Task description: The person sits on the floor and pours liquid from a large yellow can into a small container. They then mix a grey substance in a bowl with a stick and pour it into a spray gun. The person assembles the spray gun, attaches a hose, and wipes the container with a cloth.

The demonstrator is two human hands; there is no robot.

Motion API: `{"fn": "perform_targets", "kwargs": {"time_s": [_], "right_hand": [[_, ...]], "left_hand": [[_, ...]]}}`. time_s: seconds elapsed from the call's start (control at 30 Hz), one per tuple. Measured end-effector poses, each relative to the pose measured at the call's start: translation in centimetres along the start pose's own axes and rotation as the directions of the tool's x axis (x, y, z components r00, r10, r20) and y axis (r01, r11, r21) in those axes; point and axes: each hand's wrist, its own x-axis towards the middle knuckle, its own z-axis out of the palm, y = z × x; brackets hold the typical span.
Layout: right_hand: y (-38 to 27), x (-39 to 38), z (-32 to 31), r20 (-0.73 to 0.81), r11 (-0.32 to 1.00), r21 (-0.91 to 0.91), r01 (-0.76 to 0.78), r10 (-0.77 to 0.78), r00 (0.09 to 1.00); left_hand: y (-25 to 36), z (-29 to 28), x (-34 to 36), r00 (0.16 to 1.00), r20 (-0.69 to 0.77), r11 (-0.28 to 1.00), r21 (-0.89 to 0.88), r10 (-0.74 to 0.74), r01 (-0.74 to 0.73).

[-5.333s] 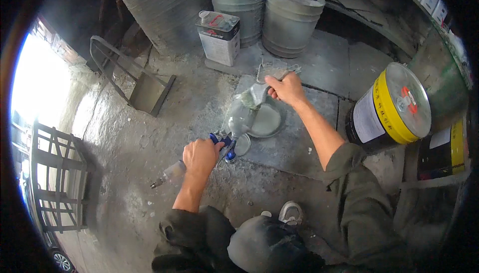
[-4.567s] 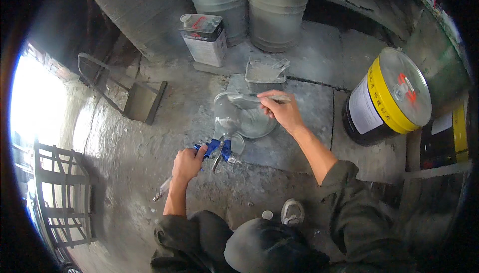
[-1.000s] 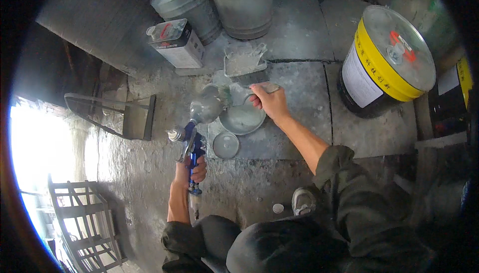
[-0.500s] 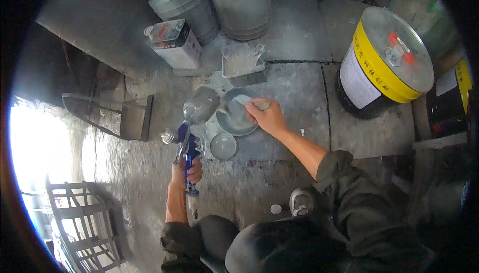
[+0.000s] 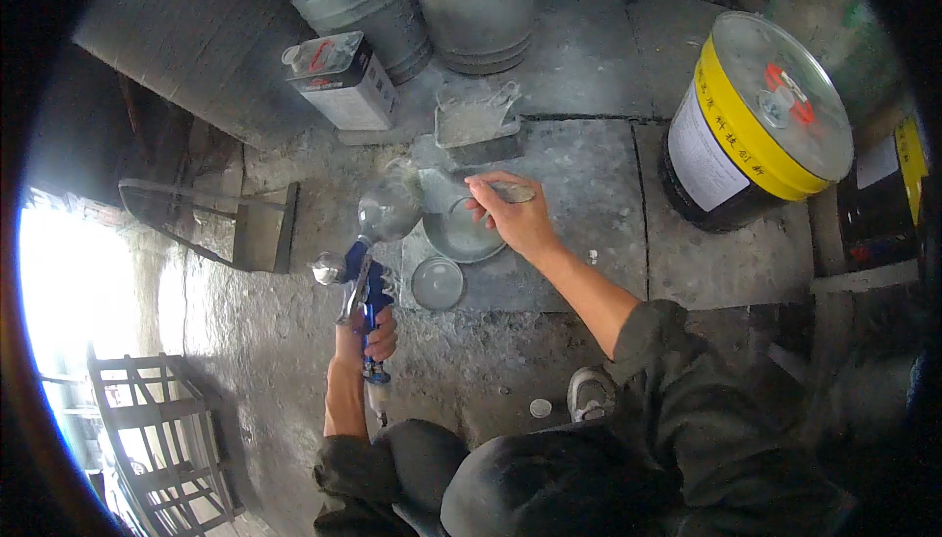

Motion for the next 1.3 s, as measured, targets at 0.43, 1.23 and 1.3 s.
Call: {"fn": "perform_targets", "kwargs": {"time_s": [0.43, 1.23, 1.3], "right_hand": [[5.9, 1.1, -4.4, -0.01, 0.8, -0.596, 0.067, -0.091, 0.996], [-5.1, 4.5, -1.8, 0.31, 0.855, -0.5, 0.137, 0.028, 0.95], [-6.1, 3.5, -0.6, 0.391, 0.891, -0.41, 0.197, -0.023, 0.92]], "left_hand": [[0.0, -0.2, -0.3, 0.999, 0.033, 0.998, -0.053, -0.018, 0.02], [-0.4, 6.0, -0.2, 0.774, -0.439, 0.415, 0.875, 0.456, 0.251], [-0.6, 6.3, -0.2, 0.739, -0.425, 0.297, 0.903, 0.522, 0.31]]}}
